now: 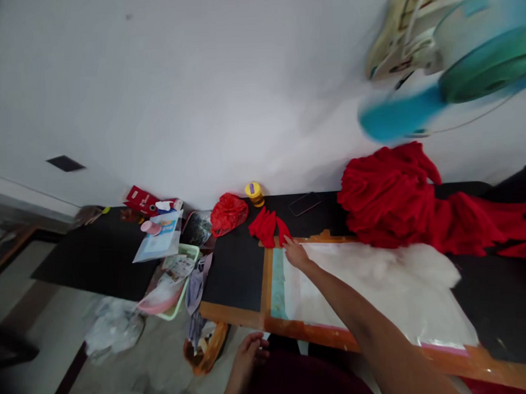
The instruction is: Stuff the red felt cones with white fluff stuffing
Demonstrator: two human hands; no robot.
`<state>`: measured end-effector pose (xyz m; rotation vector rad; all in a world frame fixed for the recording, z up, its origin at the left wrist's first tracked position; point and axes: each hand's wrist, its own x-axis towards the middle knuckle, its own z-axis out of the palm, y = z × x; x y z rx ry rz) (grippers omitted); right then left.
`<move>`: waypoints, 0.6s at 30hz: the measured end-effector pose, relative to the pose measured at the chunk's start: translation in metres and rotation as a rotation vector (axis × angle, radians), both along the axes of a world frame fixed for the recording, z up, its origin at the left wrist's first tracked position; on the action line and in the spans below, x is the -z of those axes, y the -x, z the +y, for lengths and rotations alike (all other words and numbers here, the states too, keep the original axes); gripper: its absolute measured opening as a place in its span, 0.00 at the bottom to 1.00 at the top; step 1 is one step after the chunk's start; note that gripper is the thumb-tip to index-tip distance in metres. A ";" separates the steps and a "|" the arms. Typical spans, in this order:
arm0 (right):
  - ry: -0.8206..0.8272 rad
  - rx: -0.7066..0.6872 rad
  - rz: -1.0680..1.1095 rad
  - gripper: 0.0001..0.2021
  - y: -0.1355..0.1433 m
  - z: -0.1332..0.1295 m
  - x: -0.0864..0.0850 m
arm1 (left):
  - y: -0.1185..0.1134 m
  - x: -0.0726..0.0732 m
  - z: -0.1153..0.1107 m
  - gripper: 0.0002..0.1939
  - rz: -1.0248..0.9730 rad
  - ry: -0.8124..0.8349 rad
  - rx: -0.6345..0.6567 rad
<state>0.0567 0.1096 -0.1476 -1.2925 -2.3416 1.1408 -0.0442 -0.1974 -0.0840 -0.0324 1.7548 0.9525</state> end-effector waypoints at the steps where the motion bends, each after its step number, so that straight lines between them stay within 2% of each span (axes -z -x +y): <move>1: -0.001 0.021 0.020 0.18 0.005 0.006 0.002 | 0.005 0.001 -0.002 0.16 -0.012 -0.012 0.002; 4: -0.006 0.131 0.081 0.18 0.008 0.012 -0.002 | 0.018 0.002 0.004 0.16 -0.045 -0.058 0.021; 7: 0.001 0.249 0.128 0.20 -0.003 -0.004 -0.020 | 0.027 -0.006 0.032 0.16 0.018 -0.192 0.028; 9: 0.049 0.325 0.215 0.21 -0.011 -0.027 -0.038 | 0.029 -0.020 0.062 0.16 0.069 -0.349 0.029; 13: 0.246 0.449 0.548 0.16 -0.012 -0.078 -0.076 | 0.027 -0.054 0.127 0.20 0.174 -0.567 0.116; 15: 0.277 0.449 0.597 0.13 -0.010 -0.096 -0.091 | 0.026 -0.065 0.149 0.22 0.232 -0.618 0.237; 18: 0.222 0.417 0.561 0.11 -0.012 -0.115 -0.108 | 0.029 -0.070 0.161 0.20 0.285 -0.628 0.466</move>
